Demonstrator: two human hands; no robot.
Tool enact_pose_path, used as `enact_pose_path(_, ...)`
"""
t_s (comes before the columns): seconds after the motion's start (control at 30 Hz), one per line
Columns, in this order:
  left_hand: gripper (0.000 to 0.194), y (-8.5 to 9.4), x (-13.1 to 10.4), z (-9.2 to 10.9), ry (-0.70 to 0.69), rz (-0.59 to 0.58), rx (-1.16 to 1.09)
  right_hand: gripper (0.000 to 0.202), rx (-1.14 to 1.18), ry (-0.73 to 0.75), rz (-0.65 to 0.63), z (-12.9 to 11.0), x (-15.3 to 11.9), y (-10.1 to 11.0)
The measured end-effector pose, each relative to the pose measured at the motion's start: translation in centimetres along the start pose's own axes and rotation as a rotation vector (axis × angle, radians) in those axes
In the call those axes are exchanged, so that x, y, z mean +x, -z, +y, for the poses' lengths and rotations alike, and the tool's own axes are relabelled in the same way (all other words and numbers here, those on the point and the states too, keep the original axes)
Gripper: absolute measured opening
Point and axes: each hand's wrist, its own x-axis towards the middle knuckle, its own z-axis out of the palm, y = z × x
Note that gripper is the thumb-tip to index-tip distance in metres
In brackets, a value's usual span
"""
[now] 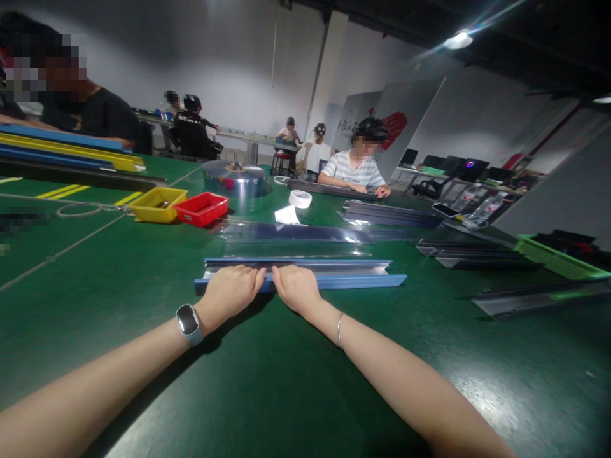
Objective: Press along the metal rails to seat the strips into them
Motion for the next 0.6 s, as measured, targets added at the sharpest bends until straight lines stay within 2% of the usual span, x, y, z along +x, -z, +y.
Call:
enact_pose_path(0.33, 0.047, 0.46, 0.57, 0.56, 0.003, -0.080, -0.009, 0.047, -0.018, -0.015, -0.030, -0.03, 0.09, 0.14)
enact_pose_path(0.6, 0.043, 0.35, 0.27, 0.47, 0.005, -0.027, -0.025, 0.043, 0.029, 0.014, -0.016, -0.33, -0.13, 0.59)
